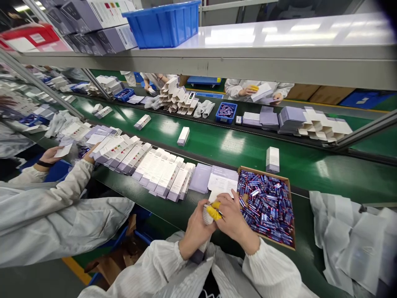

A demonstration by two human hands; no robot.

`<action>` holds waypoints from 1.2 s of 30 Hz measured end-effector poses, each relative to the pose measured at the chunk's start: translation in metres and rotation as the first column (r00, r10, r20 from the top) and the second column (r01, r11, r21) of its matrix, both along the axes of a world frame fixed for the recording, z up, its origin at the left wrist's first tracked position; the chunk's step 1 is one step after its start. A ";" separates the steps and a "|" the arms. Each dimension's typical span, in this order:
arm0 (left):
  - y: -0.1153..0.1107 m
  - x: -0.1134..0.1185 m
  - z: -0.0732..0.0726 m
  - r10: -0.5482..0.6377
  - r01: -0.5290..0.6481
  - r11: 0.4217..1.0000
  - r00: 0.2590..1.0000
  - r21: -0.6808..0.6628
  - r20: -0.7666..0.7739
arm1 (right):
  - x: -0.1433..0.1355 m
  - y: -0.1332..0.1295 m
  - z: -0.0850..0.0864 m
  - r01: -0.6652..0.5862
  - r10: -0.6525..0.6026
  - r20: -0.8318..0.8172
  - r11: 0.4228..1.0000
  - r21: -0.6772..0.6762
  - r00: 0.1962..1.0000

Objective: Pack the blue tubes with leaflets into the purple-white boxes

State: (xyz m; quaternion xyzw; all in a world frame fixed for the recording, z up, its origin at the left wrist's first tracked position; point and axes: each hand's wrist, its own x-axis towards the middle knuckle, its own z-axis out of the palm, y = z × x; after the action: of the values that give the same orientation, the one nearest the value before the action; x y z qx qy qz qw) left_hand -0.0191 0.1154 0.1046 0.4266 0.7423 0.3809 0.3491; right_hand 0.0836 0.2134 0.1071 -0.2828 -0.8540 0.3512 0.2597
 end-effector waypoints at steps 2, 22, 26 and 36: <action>0.000 -0.002 0.000 0.021 -0.022 0.999 0.999 -0.026 -0.042 | 0.002 -0.004 -0.007 0.243 -0.298 -0.212 0.937 -0.250 0.931; 0.002 0.013 0.002 -0.089 0.091 0.994 0.996 -0.061 0.031 | 0.011 -0.009 -0.023 0.038 -0.172 -0.186 0.825 -0.564 0.967; 0.003 0.014 0.001 -0.064 0.063 0.997 0.998 -0.032 -0.006 | 0.009 -0.007 -0.017 -0.028 -0.176 -0.212 0.705 -0.709 0.961; 0.006 0.013 -0.006 -0.052 0.052 0.999 0.998 -0.001 -0.018 | 0.008 -0.012 -0.028 0.005 -0.240 -0.213 0.675 -0.738 0.947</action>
State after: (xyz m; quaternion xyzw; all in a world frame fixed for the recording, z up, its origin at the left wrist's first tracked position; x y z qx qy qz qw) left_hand -0.0057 0.1213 0.0983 0.4491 0.7343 0.3675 0.3523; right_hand 0.0921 0.2013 0.0788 -0.3647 -0.5740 0.6808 0.2720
